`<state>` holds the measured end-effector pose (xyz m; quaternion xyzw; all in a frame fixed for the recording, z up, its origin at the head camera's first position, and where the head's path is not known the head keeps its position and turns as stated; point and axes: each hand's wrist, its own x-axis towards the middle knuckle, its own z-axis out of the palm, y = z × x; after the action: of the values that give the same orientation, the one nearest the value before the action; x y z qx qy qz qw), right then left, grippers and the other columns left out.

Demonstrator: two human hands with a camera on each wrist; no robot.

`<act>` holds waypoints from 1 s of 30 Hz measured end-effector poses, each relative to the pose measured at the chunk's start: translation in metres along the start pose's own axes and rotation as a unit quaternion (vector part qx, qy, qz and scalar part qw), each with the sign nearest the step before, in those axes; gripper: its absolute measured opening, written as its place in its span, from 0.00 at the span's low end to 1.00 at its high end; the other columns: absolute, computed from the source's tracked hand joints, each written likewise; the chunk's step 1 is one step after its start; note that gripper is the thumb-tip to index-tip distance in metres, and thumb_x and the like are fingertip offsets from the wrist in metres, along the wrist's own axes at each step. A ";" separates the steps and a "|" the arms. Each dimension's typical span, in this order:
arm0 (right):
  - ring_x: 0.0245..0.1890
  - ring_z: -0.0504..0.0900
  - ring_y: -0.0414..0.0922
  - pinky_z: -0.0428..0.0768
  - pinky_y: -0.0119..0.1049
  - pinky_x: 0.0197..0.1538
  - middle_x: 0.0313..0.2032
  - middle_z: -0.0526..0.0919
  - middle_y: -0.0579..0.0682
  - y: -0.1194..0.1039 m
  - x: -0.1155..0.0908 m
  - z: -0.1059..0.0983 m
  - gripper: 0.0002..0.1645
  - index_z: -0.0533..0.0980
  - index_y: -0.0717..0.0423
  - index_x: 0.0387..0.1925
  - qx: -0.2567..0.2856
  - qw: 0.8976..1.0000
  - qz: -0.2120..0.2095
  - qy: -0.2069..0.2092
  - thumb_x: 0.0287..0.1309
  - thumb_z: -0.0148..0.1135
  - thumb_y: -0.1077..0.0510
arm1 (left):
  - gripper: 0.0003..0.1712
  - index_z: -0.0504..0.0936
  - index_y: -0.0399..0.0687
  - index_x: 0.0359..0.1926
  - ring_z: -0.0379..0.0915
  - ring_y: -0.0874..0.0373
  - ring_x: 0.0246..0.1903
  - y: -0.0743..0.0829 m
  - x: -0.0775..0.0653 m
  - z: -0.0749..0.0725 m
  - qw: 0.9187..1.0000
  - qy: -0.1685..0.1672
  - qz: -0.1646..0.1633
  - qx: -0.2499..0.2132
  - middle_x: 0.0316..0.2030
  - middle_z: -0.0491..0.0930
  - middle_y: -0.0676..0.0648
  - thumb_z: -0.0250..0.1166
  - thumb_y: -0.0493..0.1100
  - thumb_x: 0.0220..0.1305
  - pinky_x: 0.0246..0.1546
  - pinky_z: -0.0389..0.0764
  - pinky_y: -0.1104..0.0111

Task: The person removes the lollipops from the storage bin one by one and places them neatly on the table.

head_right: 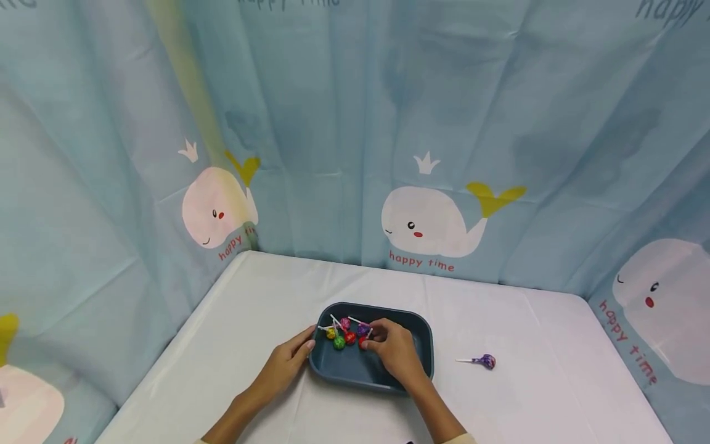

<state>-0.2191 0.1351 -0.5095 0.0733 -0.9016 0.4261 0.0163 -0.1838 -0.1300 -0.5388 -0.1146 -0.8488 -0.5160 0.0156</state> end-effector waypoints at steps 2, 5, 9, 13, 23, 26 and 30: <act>0.39 0.89 0.43 0.89 0.49 0.49 0.39 0.91 0.47 0.001 -0.001 0.001 0.18 0.87 0.55 0.50 0.001 1.000 0.006 -0.004 0.57 0.81 0.60 | 0.29 0.70 0.43 0.78 0.68 0.42 0.74 -0.002 -0.001 0.001 1.000 -0.001 0.006 0.003 0.73 0.73 0.42 0.55 0.51 0.84 0.73 0.69 0.44; 0.37 0.88 0.42 0.90 0.45 0.46 0.36 0.89 0.46 0.002 -0.001 0.002 0.19 0.88 0.55 0.49 0.003 1.000 0.010 -0.008 0.56 0.81 0.60 | 0.29 0.71 0.44 0.78 0.68 0.41 0.74 -0.003 -0.002 0.003 1.000 -0.003 0.004 0.003 0.73 0.74 0.42 0.55 0.51 0.84 0.73 0.69 0.43; 0.36 0.88 0.42 0.90 0.43 0.43 0.36 0.88 0.46 0.002 -0.001 0.003 0.19 0.88 0.56 0.49 -0.002 1.000 0.005 -0.015 0.54 0.82 0.61 | 0.29 0.71 0.44 0.77 0.69 0.41 0.73 -0.002 -0.001 0.003 1.000 0.001 0.008 0.001 0.72 0.75 0.41 0.55 0.50 0.84 0.73 0.70 0.44; 0.36 0.87 0.42 0.90 0.42 0.42 0.37 0.88 0.48 0.002 0.001 0.005 0.19 0.87 0.57 0.47 -0.013 1.000 0.003 -0.020 0.53 0.83 0.61 | 0.28 0.72 0.43 0.77 0.69 0.41 0.73 -0.001 -0.001 0.003 1.000 0.007 0.011 0.001 0.72 0.75 0.41 0.55 0.49 0.84 0.73 0.69 0.44; 0.34 0.85 0.42 0.88 0.42 0.41 0.34 0.87 0.49 -0.003 0.008 0.009 0.15 0.87 0.57 0.44 -0.032 0.999 0.000 -0.028 0.54 0.82 0.63 | 0.28 0.72 0.45 0.77 0.69 0.43 0.73 0.000 0.000 0.002 1.000 0.014 0.009 0.000 0.72 0.75 0.43 0.56 0.49 0.84 0.73 0.69 0.44; 0.34 0.85 0.42 0.89 0.43 0.42 0.35 0.88 0.49 -0.003 0.010 0.011 0.15 0.87 0.57 0.44 -0.037 0.999 0.002 -0.029 0.54 0.82 0.64 | 0.28 0.71 0.43 0.77 0.68 0.43 0.74 -0.001 0.000 0.002 1.000 0.009 0.006 0.001 0.73 0.74 0.42 0.56 0.49 0.84 0.73 0.69 0.45; 0.33 0.84 0.42 0.87 0.42 0.40 0.35 0.88 0.48 -0.004 0.011 0.011 0.13 0.87 0.55 0.40 -0.042 0.999 0.000 -0.027 0.53 0.82 0.64 | 0.29 0.70 0.42 0.78 0.67 0.46 0.74 -0.001 0.000 0.001 1.000 0.004 -0.001 -0.002 0.74 0.73 0.44 0.56 0.48 0.84 0.74 0.69 0.47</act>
<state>-0.2287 0.1233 -0.5123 0.0836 -0.9190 0.3853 -0.0053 -0.1839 -0.1297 -0.5401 -0.1119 -0.8477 -0.5182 0.0179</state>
